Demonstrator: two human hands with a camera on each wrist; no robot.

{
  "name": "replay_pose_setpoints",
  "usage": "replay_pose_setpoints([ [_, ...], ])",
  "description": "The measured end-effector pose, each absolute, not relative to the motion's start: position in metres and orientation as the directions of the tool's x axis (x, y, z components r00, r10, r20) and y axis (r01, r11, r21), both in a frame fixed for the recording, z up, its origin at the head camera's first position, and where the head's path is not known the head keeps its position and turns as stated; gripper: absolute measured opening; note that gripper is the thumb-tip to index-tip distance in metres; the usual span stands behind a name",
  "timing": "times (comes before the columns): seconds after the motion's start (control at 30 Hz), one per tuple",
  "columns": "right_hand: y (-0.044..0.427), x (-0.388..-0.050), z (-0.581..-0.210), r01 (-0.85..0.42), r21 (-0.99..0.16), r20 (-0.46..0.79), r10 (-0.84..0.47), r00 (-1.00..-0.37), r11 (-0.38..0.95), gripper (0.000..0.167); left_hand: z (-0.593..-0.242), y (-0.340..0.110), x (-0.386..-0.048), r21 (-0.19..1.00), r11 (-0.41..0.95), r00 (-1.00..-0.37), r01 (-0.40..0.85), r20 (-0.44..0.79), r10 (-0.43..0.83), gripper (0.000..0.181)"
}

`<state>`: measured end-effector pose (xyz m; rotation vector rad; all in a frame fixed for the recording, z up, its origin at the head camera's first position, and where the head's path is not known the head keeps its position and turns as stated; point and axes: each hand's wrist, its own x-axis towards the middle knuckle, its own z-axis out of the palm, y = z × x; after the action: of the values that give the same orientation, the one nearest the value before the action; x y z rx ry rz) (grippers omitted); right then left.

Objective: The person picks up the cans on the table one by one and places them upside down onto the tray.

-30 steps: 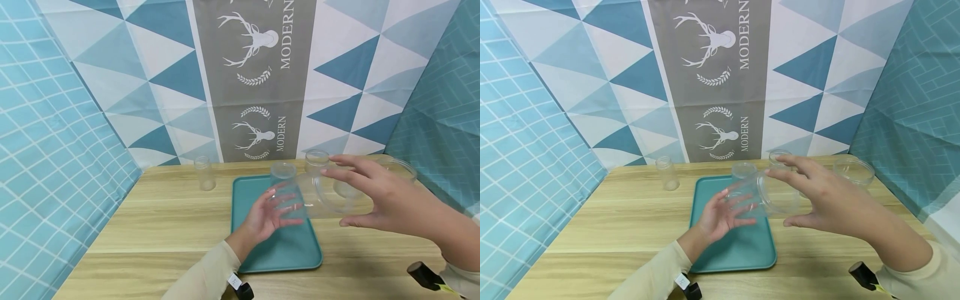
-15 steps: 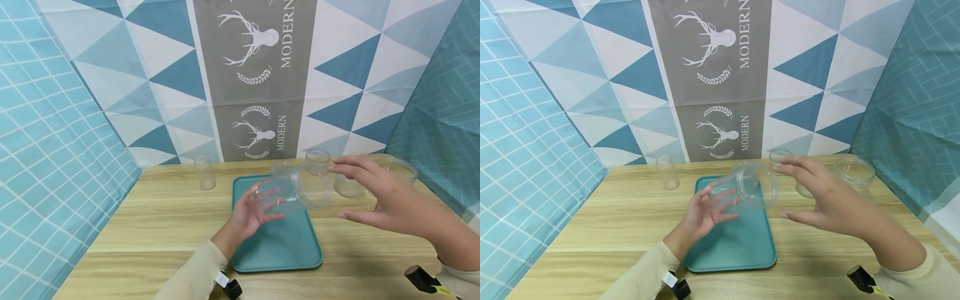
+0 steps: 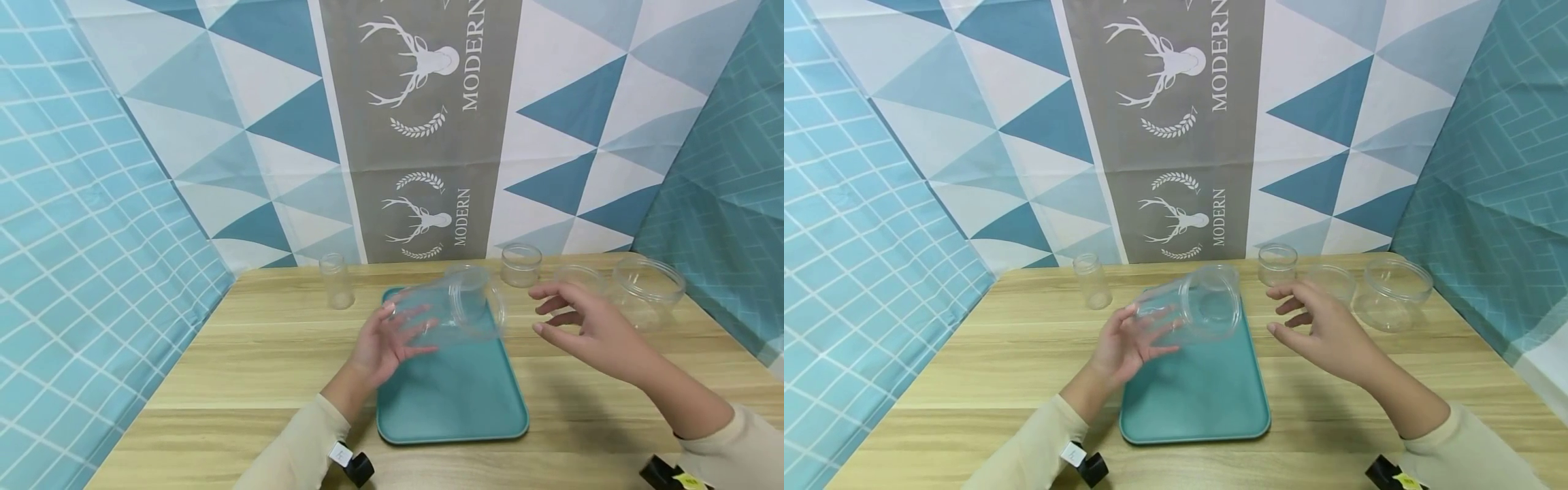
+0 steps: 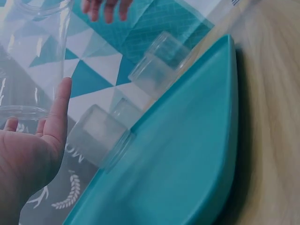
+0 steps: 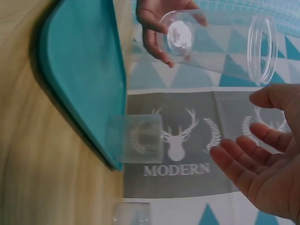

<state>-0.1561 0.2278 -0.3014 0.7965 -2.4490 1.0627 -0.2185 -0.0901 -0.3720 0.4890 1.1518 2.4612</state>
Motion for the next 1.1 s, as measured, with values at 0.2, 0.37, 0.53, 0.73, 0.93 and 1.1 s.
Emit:
replay_pose_setpoints([
  [0.2, 0.229, -0.167, -0.316, -0.405, -0.711, 0.33, -0.235, -0.914, 0.574, 0.031, -0.372, -0.104, -0.222, 0.808, -0.571, -0.892, -0.144, 0.144, 0.428, 0.043],
  [0.37, 0.232, -0.175, -0.329, -0.236, -0.832, 0.162, -0.187, -0.969, 0.501, 0.035, -0.373, -0.114, -0.226, 0.818, -0.562, -0.9, -0.121, 0.149, 0.411, 0.041],
  [0.53, 0.232, -0.182, -0.341, -0.139, -0.899, 0.058, -0.2, -0.978, 0.416, 0.039, -0.372, -0.124, -0.232, 0.82, -0.562, -0.912, -0.11, 0.142, 0.386, 0.044],
  [0.73, 0.229, -0.188, -0.351, -0.048, -0.92, -0.033, -0.198, -0.98, 0.388, 0.042, -0.371, -0.135, -0.239, 0.843, -0.533, -0.923, -0.072, 0.146, 0.356, 0.053],
  [0.93, 0.226, -0.192, -0.359, -0.013, -0.927, -0.071, -0.21, -0.975, 0.374, 0.043, -0.371, -0.145, -0.246, 0.861, -0.506, -0.943, -0.045, 0.131, 0.307, 0.051],
  [1.1, 0.223, -0.196, -0.365, 0.016, -0.924, -0.111, -0.226, -0.968, 0.383, 0.045, -0.369, -0.153, -0.252, 0.899, -0.438, -0.952, 0.002, 0.136, 0.274, 0.052],
])
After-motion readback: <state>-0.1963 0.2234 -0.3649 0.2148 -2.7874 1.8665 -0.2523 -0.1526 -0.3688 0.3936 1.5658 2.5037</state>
